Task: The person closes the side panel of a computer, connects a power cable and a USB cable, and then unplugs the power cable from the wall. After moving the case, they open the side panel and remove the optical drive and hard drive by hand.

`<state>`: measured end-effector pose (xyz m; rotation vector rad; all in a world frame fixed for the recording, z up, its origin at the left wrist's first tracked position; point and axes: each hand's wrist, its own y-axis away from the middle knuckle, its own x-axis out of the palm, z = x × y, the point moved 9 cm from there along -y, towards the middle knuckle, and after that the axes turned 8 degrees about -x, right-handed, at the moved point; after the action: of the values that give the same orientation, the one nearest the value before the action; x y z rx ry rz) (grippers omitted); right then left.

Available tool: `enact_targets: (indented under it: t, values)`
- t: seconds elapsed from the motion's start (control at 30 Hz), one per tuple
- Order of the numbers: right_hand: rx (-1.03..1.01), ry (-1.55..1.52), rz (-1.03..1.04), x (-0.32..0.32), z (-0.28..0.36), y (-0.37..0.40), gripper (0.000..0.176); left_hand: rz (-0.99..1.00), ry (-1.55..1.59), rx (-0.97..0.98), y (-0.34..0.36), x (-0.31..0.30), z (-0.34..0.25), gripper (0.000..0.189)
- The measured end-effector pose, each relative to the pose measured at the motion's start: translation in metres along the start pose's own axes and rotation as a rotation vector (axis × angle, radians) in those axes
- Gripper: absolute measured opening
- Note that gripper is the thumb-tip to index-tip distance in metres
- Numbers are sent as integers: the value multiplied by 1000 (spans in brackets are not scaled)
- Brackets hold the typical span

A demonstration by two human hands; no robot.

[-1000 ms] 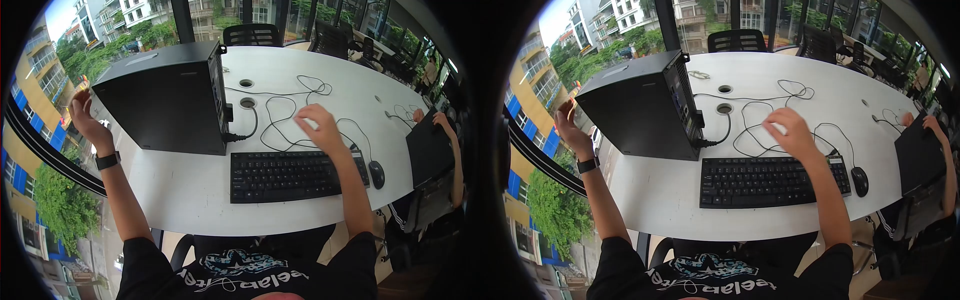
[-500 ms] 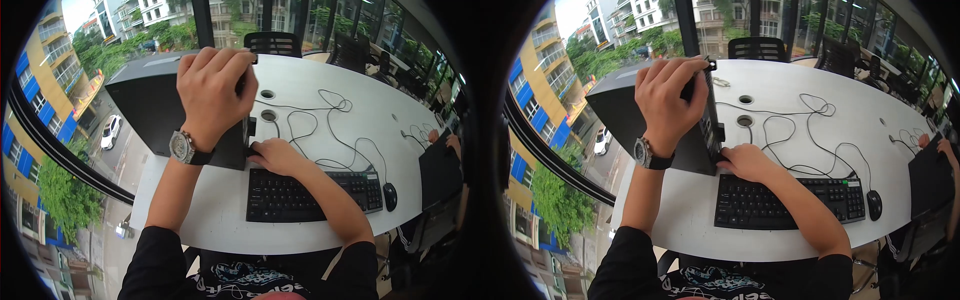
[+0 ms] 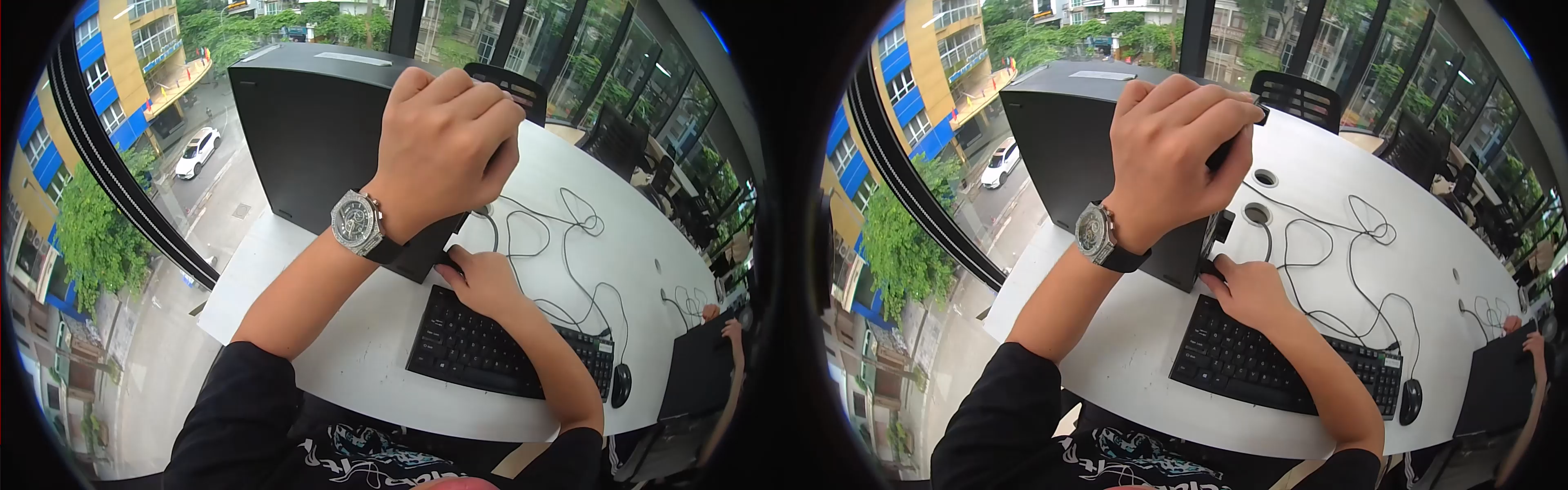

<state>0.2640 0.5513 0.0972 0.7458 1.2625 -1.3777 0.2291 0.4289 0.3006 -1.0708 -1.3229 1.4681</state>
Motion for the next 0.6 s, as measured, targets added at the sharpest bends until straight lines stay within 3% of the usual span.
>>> enact_targets:
  t: [0.1,0.17,0.3,0.37,0.5,0.57,0.6]
  values:
    - [-42,-59,73,-4,-14,-10,35,-2,-7,2,0,-1,0,10]
    - [-170,-115,251,7,-17,-15,29,9,13,-10,2,-1,0,10]
    - [-166,-128,123,9,-7,-5,36,-1,-2,-9,3,1,-1,9]
    - [26,55,40,2,-3,2,36,1,18,-16,3,1,0,9]
    - [23,28,69,-2,-14,-3,30,13,11,-25,2,3,-1,9]
    - [-188,-25,207,7,-17,-12,32,-69,31,-4,3,1,-1,10]
    - [-191,-23,207,7,-18,-13,32,-71,28,-4,3,-1,-1,10]
